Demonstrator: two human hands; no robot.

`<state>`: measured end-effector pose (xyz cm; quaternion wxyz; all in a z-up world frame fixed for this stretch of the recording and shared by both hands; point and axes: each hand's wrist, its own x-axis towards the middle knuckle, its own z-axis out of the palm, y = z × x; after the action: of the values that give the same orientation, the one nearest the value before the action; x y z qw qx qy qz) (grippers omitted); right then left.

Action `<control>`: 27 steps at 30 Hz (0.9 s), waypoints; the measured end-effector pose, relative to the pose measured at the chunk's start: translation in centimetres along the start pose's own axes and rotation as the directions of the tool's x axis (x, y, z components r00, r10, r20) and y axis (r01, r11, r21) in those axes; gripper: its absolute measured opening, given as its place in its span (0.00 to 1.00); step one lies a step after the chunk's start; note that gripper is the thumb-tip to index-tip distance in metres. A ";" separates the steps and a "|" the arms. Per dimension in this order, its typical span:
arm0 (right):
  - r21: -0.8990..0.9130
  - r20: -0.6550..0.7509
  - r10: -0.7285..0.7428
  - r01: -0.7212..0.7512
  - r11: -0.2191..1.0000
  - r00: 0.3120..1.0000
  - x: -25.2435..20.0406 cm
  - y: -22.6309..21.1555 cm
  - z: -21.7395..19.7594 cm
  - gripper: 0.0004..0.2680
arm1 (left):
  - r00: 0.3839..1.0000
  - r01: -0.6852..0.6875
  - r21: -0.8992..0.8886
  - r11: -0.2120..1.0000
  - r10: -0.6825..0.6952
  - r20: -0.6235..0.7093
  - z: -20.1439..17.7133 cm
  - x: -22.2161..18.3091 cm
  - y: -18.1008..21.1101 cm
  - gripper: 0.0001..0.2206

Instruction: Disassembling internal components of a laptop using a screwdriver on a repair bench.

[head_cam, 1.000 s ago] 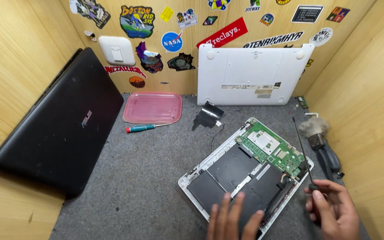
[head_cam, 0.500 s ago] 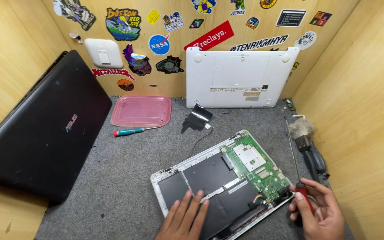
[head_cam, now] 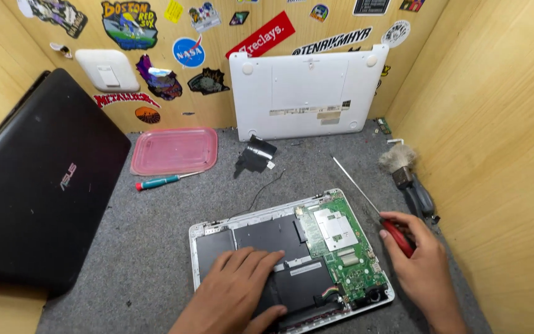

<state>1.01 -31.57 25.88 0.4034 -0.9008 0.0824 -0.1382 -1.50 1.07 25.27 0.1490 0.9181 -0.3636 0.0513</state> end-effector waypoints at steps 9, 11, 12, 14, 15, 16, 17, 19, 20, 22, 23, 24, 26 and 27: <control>-0.136 0.077 0.101 -0.089 0.987 0.992 -0.6 -0.2 0.0 0.12 | 0.926 0.370 0.067 0.926 -0.374 0.058 5.9 1.4 3.7 0.38; -0.170 0.098 0.165 -0.147 0.974 0.981 -0.4 -0.5 0.0 0.13 | 0.934 0.351 0.022 0.936 -0.352 0.054 4.8 1.6 3.6 0.39; -0.168 0.108 0.146 -0.126 0.978 0.983 -0.4 -0.2 0.0 0.13 | 0.925 0.372 0.002 0.928 -0.371 0.076 4.4 1.6 3.8 0.43; -0.164 0.115 0.130 -0.110 0.980 0.985 -0.7 0.0 0.0 0.12 | 0.917 0.389 -0.016 0.921 -0.386 0.101 4.2 1.8 4.1 0.49; -0.172 0.120 0.138 -0.116 0.978 0.983 -1.1 -0.1 0.0 0.12 | 0.914 0.386 0.006 0.922 -0.383 0.136 4.3 1.8 4.2 0.48; -0.174 0.122 0.127 -0.105 0.979 0.984 -0.6 -0.3 0.1 0.12 | 0.909 0.386 0.034 0.922 -0.387 0.153 4.3 2.4 4.1 0.47; -0.166 0.117 0.112 -0.092 0.982 0.987 -0.3 -0.2 0.0 0.12 | 0.911 0.387 0.043 0.921 -0.389 0.137 4.0 2.8 3.8 0.47; -0.165 0.113 0.086 -0.066 0.984 0.990 -0.6 0.6 0.0 0.12 | 0.937 0.344 0.031 0.939 -0.345 0.052 4.2 3.0 3.9 0.45; -0.166 0.114 0.093 -0.073 0.983 0.989 -0.7 0.4 0.0 0.12 | 0.937 0.342 0.031 0.939 -0.343 0.059 3.5 3.1 4.1 0.45; -0.202 0.138 0.158 -0.128 0.971 0.978 -0.6 0.0 -0.1 0.13 | 0.958 0.275 -0.007 0.961 -0.275 -0.085 2.4 3.5 4.4 0.42; -0.204 0.138 0.161 -0.131 0.970 0.977 -0.6 0.2 -0.1 0.13 | 0.958 0.275 -0.008 0.962 -0.274 -0.082 1.6 3.8 4.5 0.42; -0.154 0.118 0.076 -0.058 0.986 0.990 -0.7 0.4 -0.1 0.12 | 0.948 0.318 -0.076 0.945 -0.315 0.042 0.9 4.1 4.6 0.38; -0.109 0.093 -0.005 0.015 0.994 0.996 -0.6 0.2 -0.3 0.11 | 0.925 0.363 -0.138 0.921 -0.339 0.169 0.3 4.5 4.9 0.33; -0.130 0.120 0.074 -0.058 0.990 0.990 -0.5 -0.2 -0.4 0.11 | 0.974 0.219 -0.164 0.962 -0.226 -0.027 0.4 4.5 5.1 0.24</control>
<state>0.44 -31.56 26.20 0.3542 -0.9282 0.0955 -0.0629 -1.72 -5.50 27.01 0.2352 0.9368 -0.2577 0.0259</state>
